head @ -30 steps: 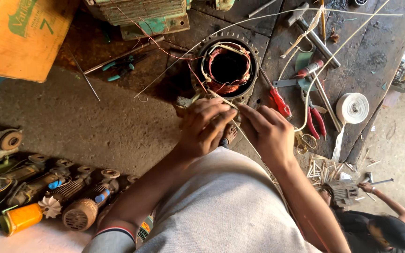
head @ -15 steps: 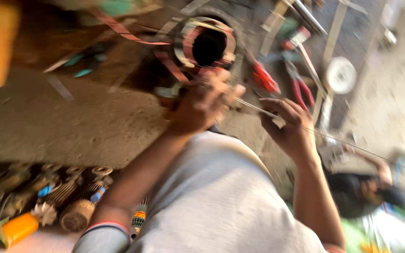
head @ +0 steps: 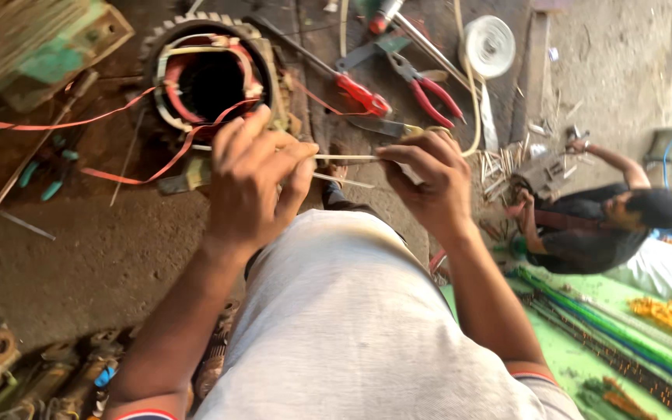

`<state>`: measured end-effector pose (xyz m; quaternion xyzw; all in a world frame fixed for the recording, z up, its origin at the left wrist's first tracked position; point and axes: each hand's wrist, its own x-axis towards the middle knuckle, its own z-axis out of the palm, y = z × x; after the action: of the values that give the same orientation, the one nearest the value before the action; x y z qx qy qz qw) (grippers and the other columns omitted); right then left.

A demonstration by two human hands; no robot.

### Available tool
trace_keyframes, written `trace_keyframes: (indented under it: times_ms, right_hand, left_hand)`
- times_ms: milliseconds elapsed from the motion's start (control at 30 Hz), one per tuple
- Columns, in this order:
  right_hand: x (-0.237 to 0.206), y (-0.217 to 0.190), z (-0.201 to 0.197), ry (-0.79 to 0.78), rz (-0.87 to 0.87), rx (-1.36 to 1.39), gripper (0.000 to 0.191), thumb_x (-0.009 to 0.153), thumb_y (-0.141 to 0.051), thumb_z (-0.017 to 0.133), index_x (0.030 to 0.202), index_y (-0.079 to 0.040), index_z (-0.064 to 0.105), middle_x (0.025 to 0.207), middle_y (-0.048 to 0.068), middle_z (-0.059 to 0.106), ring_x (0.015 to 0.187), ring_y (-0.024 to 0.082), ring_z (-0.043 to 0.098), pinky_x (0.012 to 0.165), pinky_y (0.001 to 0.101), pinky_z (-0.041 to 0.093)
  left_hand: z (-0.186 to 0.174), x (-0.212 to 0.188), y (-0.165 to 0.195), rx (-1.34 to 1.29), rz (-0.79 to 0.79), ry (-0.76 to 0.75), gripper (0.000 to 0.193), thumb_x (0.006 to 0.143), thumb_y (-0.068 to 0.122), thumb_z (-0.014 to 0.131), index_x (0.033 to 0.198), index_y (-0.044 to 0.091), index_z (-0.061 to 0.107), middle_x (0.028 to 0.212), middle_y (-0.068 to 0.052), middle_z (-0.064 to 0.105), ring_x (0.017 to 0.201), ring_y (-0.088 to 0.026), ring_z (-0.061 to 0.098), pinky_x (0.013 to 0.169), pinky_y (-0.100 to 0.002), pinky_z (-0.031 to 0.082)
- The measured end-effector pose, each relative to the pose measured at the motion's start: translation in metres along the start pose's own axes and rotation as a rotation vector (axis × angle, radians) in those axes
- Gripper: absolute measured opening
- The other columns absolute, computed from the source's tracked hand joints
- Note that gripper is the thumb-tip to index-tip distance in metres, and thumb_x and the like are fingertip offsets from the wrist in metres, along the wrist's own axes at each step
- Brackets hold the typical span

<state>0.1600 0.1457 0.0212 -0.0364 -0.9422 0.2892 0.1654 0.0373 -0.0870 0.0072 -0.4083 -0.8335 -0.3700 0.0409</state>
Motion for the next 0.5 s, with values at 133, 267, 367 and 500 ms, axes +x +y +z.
trace_keyframes:
  times_ms: [133,267,367,500]
  right_hand:
    - [-0.004,0.009,0.0,0.09,-0.012,-0.024,0.02,0.089,-0.007,0.083,0.105,-0.016,0.077,0.11,0.002,0.069,0.106,0.024,0.063,0.093,0.0386,0.05]
    - [-0.008,0.023,-0.008,0.1,0.046,-0.11,0.022,0.084,-0.014,0.083,0.105,-0.017,0.077,0.108,0.001,0.069,0.104,0.025,0.06,0.093,0.0392,0.047]
    - [-0.011,0.037,-0.017,0.101,0.024,-0.127,0.026,0.085,-0.015,0.082,0.111,-0.017,0.077,0.108,0.0,0.069,0.103,0.024,0.06,0.093,0.0402,0.046]
    - [-0.017,0.061,-0.027,0.176,0.054,-0.174,0.028,0.089,-0.016,0.081,0.115,-0.021,0.073,0.116,0.0,0.067,0.11,0.024,0.061,0.094,0.0407,0.046]
  left_hand:
    - [0.018,0.047,0.026,-0.055,0.1,-0.092,0.016,0.086,0.018,0.08,0.1,0.011,0.079,0.107,-0.005,0.067,0.119,-0.033,0.059,0.102,-0.05,0.043]
    - [0.051,0.075,0.055,-0.142,0.128,-0.206,0.015,0.08,0.011,0.08,0.094,0.007,0.077,0.102,-0.006,0.066,0.109,-0.03,0.061,0.097,-0.043,0.049]
    - [0.073,0.082,0.065,-0.168,0.078,-0.278,0.013,0.083,0.008,0.079,0.095,0.004,0.074,0.103,-0.009,0.066,0.102,-0.03,0.065,0.091,-0.043,0.052]
    - [0.102,0.087,0.076,-0.241,0.079,-0.246,0.015,0.089,0.007,0.075,0.102,0.001,0.072,0.107,-0.012,0.065,0.099,-0.031,0.068,0.087,-0.042,0.055]
